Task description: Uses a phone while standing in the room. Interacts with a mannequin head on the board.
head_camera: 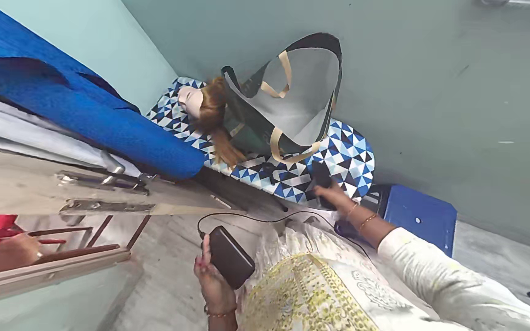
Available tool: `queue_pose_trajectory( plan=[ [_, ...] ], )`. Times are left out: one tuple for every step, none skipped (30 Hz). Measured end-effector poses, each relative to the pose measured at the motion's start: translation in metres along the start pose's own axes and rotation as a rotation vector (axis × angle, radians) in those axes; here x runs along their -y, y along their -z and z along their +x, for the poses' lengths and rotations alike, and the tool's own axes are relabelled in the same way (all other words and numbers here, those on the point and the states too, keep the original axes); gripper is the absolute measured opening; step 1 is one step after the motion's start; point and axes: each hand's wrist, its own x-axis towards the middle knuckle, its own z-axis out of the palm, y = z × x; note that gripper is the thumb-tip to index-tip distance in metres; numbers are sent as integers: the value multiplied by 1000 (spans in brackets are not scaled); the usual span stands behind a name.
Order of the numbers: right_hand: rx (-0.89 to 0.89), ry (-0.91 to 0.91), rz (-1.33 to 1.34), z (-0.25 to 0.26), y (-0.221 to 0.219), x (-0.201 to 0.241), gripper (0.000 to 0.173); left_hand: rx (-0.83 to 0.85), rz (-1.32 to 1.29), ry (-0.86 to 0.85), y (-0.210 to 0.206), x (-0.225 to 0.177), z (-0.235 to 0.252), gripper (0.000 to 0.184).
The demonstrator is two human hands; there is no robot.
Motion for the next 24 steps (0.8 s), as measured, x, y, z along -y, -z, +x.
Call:
queue_pose_trajectory(
  plan=[
    [-136,0,-75,22,20,-4,93,-21,-16,-11,1,-1,3,63],
    [-247,-14,-171,40,40,-4,100,-48,-29,-9,1,-3,5,58],
    [-316,-45,-283,54,59,1,108,-68,-41,0,-1,-5,7,55],
    [-359,-80,-405,67,75,7,115,-67,-50,15,0,-4,10,52],
    [-387,-109,-545,78,88,14,116,-56,-51,33,1,-2,12,51],
    [-401,-113,-652,89,99,19,115,-41,-41,46,0,0,15,51],
    [-404,-104,-722,101,107,23,112,-22,-23,55,-1,2,18,51],
    [-392,-87,-750,113,111,25,110,-6,9,62,-2,2,20,52],
    [-377,-73,-754,124,113,24,109,11,57,63,-3,1,22,55],
    [-362,-63,-762,133,114,20,108,32,121,57,-4,-2,23,57],
    [-355,-55,-770,141,113,16,108,50,191,40,-5,-5,22,59],
    [-354,-43,-775,145,110,10,108,50,256,15,-8,-9,20,57],
    [-358,-28,-780,148,106,6,107,36,303,-29,-13,-13,18,56],
    [-377,-5,-795,149,102,1,105,19,328,-89,-16,-16,16,54],
    [-402,29,-820,149,97,-4,102,-10,339,-150,-18,-16,15,56],
    [-432,76,-841,149,91,-9,100,-50,345,-180,-20,-18,15,65],
    [-464,145,-856,148,83,-14,99,-107,344,-196,-21,-19,16,77],
    [-481,250,-851,144,75,-18,97,-166,339,-212,-22,-21,17,88],
    [-481,369,-833,140,65,-20,93,-206,355,-238,-22,-25,21,95],
    [-464,478,-815,134,54,-22,86,-214,381,-267,-20,-31,25,98],
    [-423,572,-786,126,41,-21,79,-211,412,-305,-17,-37,31,98],
    [-355,642,-759,116,27,-20,74,-199,439,-353,-13,-44,38,98],
    [-250,682,-732,107,13,-19,68,-175,445,-395,-9,-51,45,97],
    [-124,715,-720,100,1,-20,58,-146,428,-423,-5,-60,54,100]
  ],
)
